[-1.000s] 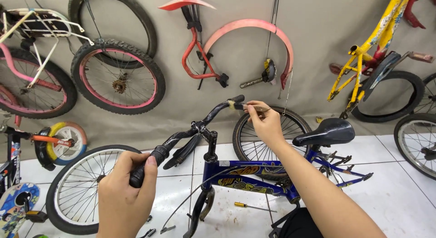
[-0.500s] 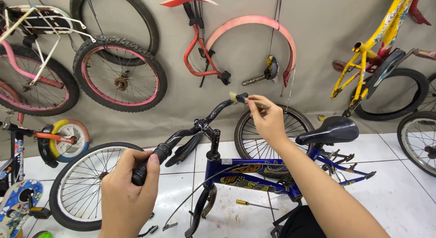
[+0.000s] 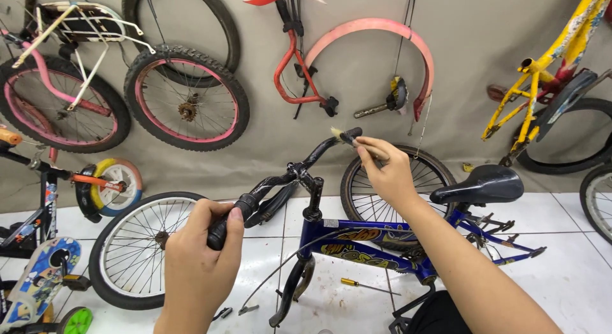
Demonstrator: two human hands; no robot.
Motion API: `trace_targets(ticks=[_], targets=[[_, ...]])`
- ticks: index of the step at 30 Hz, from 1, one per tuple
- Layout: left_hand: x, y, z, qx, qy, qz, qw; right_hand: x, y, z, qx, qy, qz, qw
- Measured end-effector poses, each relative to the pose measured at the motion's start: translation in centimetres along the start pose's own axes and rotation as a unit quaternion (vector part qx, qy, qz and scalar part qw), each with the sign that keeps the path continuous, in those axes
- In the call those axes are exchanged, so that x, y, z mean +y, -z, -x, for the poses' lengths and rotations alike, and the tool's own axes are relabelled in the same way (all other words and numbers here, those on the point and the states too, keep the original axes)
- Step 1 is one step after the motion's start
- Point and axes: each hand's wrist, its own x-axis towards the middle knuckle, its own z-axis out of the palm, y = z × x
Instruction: The person is using a small brush to apply a substance to the handlebar stem of a bicycle and adjusting the handlebars.
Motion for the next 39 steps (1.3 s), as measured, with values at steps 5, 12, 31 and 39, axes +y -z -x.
trace_targets(ticks=[5,12,31,39], targets=[[0.1,0.1,0.0,-0.006,0.01,0.002,1.0,-2.1,-0.2,0.5,-0.115,-0.035,-0.024,0.992],[0.4,0.1,0.0,-0.005,0.006,0.005,1.0,-0.9,0.0,0.2,-0.01,-0.006,0.001,1.0],[0.1,-0.2,-0.1,0.006,-0.002,0.006,1.0,-4.2,-0.3,0.3,-0.15,-0.101,-0.112,0.977],[-0.2,-0.3,-0.1,0.015,-0.023,-0.022,0.999,-4.1,-0.7,0.1,-0.137,-0.132,-0.16,0.969]])
